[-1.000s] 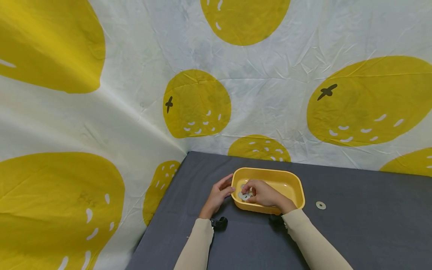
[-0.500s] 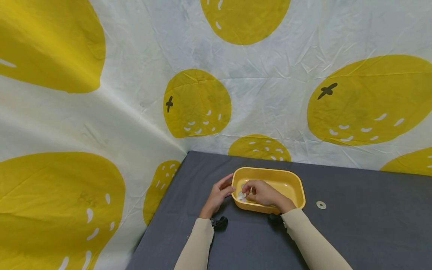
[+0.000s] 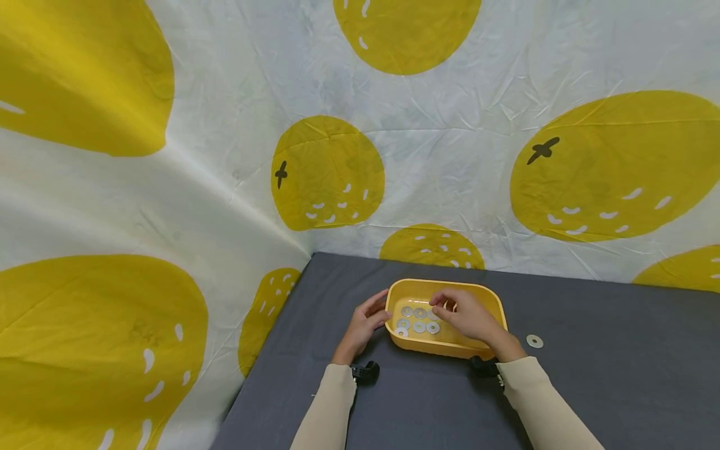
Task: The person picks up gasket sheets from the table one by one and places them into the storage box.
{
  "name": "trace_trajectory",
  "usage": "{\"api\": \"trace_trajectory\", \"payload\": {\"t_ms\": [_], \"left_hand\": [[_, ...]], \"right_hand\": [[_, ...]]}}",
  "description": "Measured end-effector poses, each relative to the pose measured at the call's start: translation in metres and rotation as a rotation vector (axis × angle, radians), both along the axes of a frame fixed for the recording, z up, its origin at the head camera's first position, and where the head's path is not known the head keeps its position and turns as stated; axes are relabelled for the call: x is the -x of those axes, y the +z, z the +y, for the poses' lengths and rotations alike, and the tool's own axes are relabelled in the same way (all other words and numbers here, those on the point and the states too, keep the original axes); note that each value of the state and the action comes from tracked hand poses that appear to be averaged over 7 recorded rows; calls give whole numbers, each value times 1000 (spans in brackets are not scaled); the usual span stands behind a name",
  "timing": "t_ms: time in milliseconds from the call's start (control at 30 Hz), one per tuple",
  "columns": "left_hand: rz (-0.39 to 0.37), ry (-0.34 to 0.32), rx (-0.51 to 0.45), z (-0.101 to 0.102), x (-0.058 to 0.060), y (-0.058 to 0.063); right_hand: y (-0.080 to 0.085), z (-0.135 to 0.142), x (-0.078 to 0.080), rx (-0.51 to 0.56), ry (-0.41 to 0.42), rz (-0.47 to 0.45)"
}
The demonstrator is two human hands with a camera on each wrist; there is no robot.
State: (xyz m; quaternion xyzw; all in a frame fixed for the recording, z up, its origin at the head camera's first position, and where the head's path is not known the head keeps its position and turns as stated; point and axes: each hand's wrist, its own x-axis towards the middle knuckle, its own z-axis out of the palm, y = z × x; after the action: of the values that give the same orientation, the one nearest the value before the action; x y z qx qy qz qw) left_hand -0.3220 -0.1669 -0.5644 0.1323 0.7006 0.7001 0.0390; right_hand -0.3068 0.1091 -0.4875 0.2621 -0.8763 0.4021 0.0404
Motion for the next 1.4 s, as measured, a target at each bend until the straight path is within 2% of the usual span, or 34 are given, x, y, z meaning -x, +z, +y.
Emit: {"api": "trace_trajectory", "payload": {"t_ms": [300,500,633,800,1033,1400], "left_hand": [[-9,4,3,-1,0,0],[-23,18,6,-1,-1,2],[-25,22,2,-1,-1,2],[-24,17,0,0,-2,2],[-25,19,5,2,-1,3],[-35,13,1,3,-1,5]], "right_hand": [[7,58,-17,19,-176,142],[7,96,-21,14,-262,107],[7,118,-21,-40,-300,60],[0,138,-18,-130,-304,3],[-7,155,-15,-216,-287,-10],[-21,179,-10,-333,-229,-151]]}}
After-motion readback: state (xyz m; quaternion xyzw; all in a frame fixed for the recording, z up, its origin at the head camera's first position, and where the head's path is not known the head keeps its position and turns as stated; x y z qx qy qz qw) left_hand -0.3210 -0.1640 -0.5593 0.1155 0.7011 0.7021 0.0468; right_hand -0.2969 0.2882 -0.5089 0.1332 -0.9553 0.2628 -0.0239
